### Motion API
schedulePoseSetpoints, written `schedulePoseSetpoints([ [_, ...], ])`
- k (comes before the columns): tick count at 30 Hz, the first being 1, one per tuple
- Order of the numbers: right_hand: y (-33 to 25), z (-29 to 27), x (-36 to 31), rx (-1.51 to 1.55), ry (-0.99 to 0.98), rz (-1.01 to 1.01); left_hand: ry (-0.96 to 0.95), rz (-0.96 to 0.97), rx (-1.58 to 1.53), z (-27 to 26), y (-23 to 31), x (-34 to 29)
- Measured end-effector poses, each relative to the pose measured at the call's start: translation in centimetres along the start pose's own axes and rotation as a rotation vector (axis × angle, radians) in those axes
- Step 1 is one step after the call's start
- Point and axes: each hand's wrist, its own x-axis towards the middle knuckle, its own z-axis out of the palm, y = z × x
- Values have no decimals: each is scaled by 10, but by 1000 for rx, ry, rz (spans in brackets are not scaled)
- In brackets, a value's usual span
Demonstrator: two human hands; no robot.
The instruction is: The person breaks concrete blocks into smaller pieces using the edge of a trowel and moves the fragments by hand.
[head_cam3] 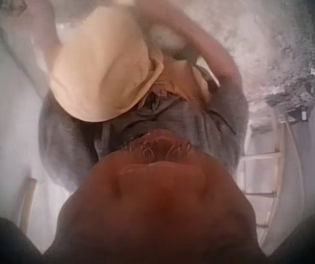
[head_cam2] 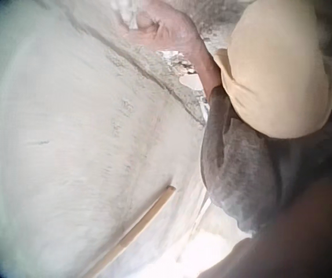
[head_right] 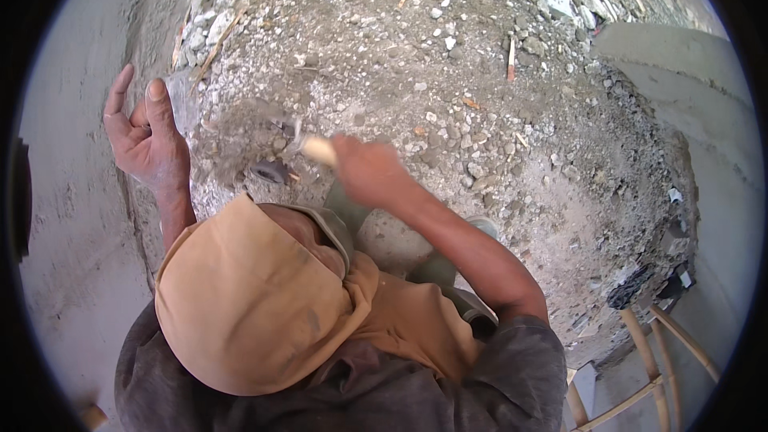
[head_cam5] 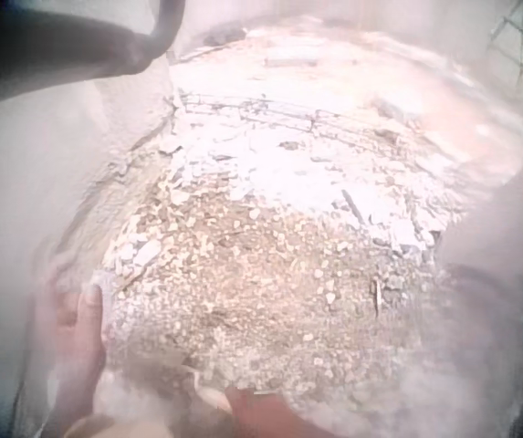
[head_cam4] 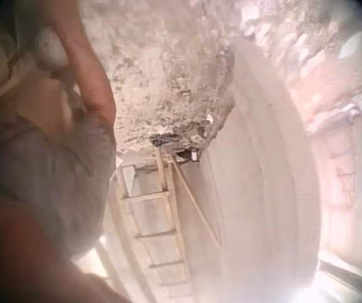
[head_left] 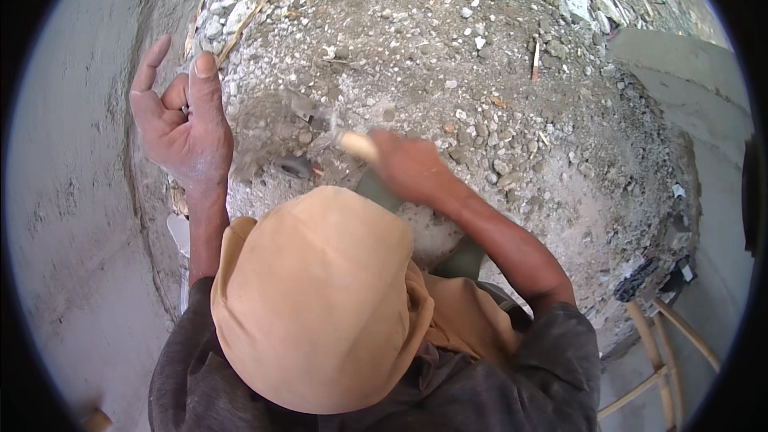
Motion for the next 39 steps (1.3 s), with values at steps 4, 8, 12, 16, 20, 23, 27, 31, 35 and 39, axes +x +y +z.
schedulePoseSetpoints([
  [4, 39, -39, -2, 261, 406, 376, -59, -223, 81, 4, -3, -3],
  [8, 56, 19, 3, 12, 172, 430, -245, -431, 102, 21, -32, -11],
  [12, -11, 66, -1, 107, -29, -102, -287, -420, -58, 44, -13, -10],
  [16, 37, -25, -12, 77, 350, 248, -285, -337, 69, 36, -22, -5],
  [20, 140, -149, -42, -117, 988, 633, -232, -418, 34, 21, -44, -9],
  [23, 204, -182, -84, -240, 1136, 816, -339, -451, -105, 38, -51, -26],
  [27, 162, -154, -56, -2, 701, 668, -491, -488, -94, 55, -54, -37],
  [31, 101, -141, -57, -105, 660, 322, -514, -459, -62, 50, -54, -34],
  [35, 144, -180, -68, -45, 976, 854, -471, -469, -84, 53, -53, -35],
  [39, 182, -151, -70, 244, 1041, 707, -612, -477, -57, 56, -65, -48],
])
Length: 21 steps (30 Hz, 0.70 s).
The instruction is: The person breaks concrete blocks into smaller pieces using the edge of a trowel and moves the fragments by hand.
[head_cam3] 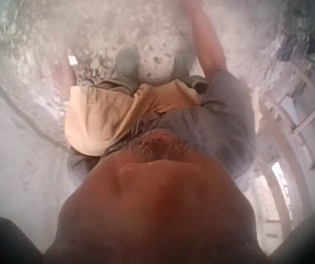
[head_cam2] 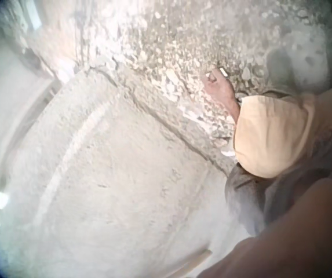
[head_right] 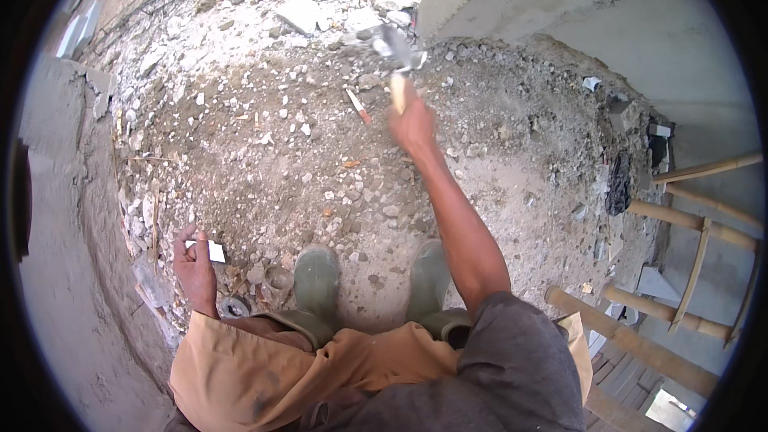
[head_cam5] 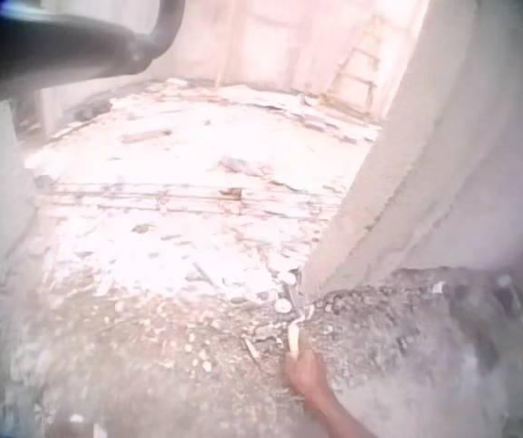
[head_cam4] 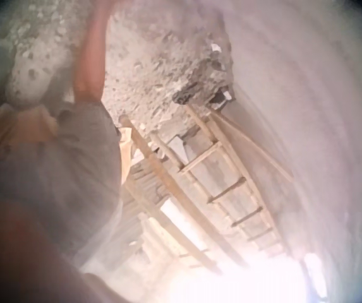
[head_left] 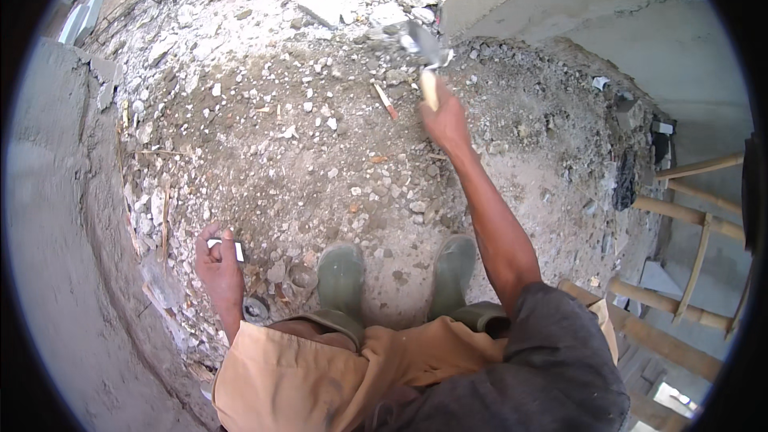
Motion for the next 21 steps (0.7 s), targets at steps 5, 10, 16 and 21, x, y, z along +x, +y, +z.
schedulePoseSetpoints([
  [5, -9, 7, -32, 70, 36, -272, -63, -4, 28, 19, 23, -5],
  [10, -14, -9, -18, 12, -72, 265, -57, 18, 43, 17, 25, -3],
  [16, -15, 37, -66, -123, 56, -584, -118, 37, 69, 28, 23, -8],
  [21, -17, -46, -19, -255, -144, 142, -90, 40, 70, 17, 22, -7],
])
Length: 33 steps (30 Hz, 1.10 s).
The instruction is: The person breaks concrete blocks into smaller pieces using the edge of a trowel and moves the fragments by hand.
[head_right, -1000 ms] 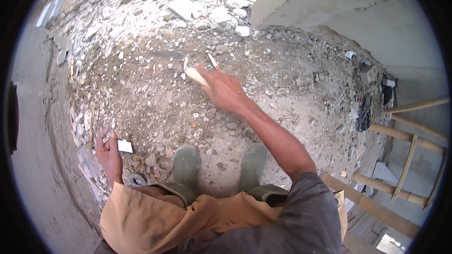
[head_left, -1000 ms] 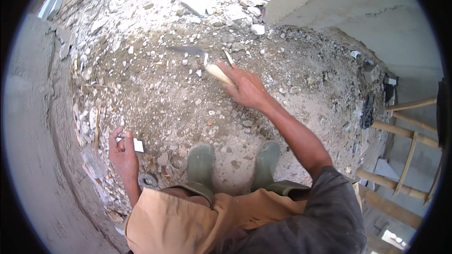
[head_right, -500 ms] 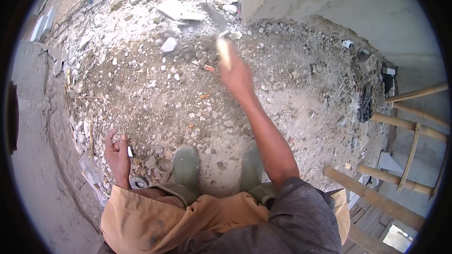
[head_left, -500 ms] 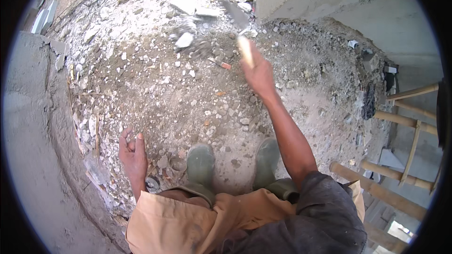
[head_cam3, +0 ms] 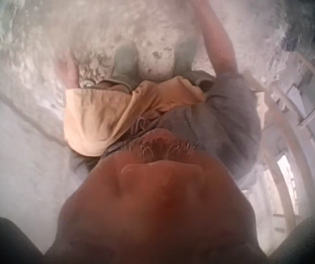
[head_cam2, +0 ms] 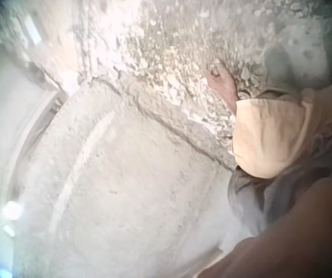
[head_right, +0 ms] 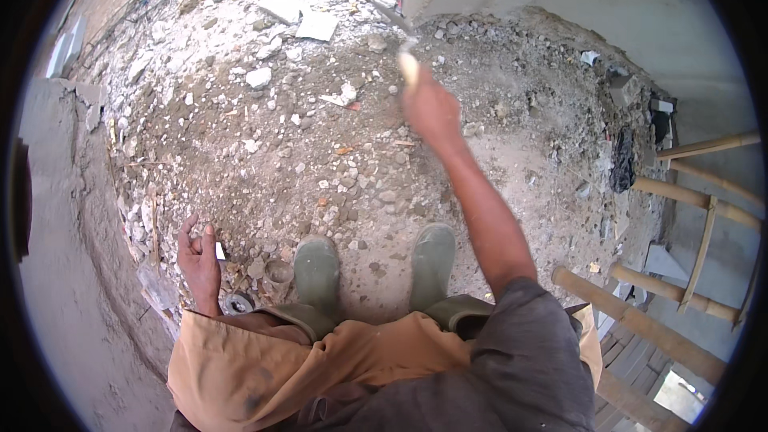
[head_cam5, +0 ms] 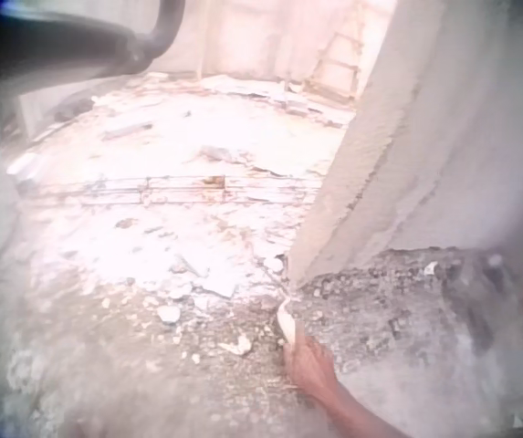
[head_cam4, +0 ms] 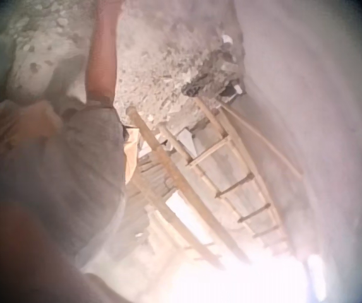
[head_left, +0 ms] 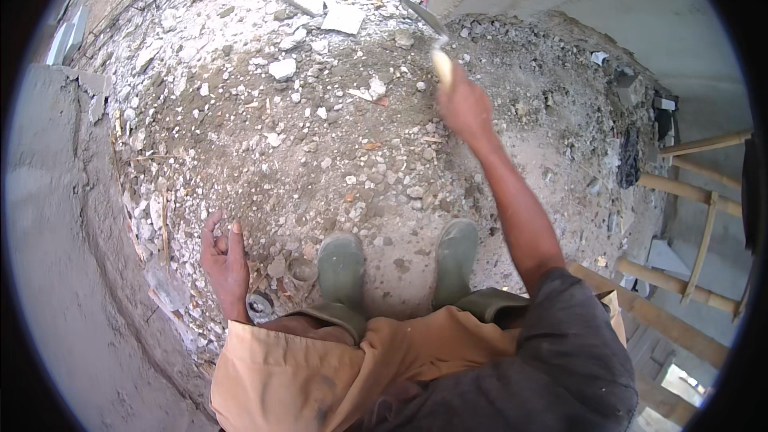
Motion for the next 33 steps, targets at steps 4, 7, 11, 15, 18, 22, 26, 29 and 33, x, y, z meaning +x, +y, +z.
schedulePoseSetpoints([
  [4, 41, 45, 8, 295, 54, -128, -41, -25, 12, 9, -1, 2],
  [7, -12, 56, -40, 298, -179, -389, -114, -40, -63, 18, 3, 0],
  [11, -33, 19, -73, 147, -571, -314, -91, -5, 2, 10, 1, 2],
  [15, 44, -42, -59, -29, -457, -263, -23, 13, 17, 0, -9, 5],
  [18, 77, -94, -75, 116, -354, 55, -82, -64, -21, 9, -4, 1],
  [22, 99, -98, -72, 210, -253, -12, -352, 13, 61, 36, 26, 19],
  [26, 116, -70, -54, 68, -301, -168, -710, 278, 511, 71, 111, 71],
  [29, 89, -97, -71, 135, -340, -237, -813, 367, 738, 94, 162, 113],
  [33, 118, -121, -83, 51, -194, -237, -892, 525, 853, 155, 187, 165],
])
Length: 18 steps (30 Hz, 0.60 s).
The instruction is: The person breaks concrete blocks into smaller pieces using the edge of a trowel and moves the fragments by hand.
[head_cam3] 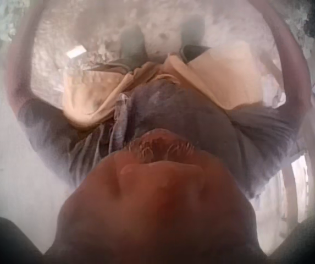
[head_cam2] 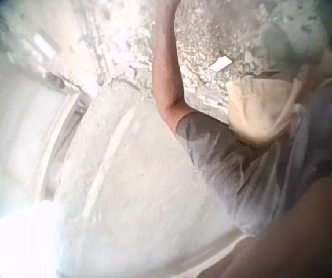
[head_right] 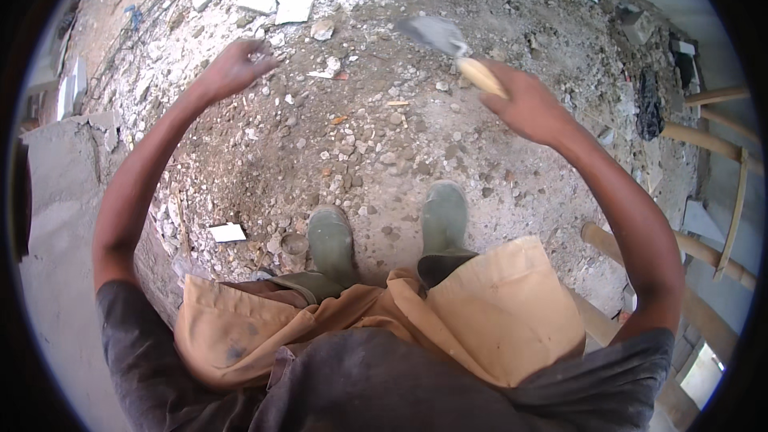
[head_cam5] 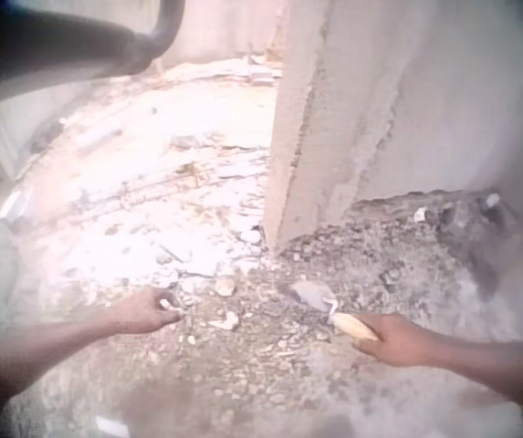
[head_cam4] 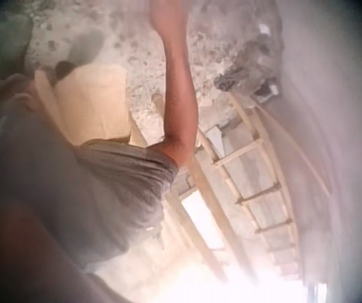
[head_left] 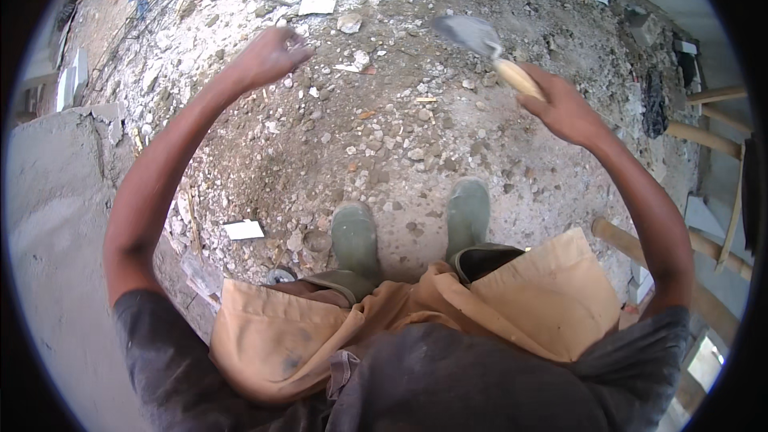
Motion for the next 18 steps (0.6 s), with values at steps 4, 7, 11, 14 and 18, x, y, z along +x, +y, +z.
schedulePoseSetpoints([
  [4, 49, 7, 0, 29, 86, 7, 198, 90, 135, 39, 30, 71],
  [7, 68, 53, 4, 272, 288, 135, 67, 149, 209, 76, 52, 87],
  [11, 79, 80, -1, 656, 260, 181, 6, 280, 422, 104, 66, 104],
  [14, 91, 80, 3, 671, 266, 188, 18, 346, 451, 113, 77, 114],
  [18, 96, 59, 17, 708, 325, 158, 14, 437, 564, 117, 83, 132],
])
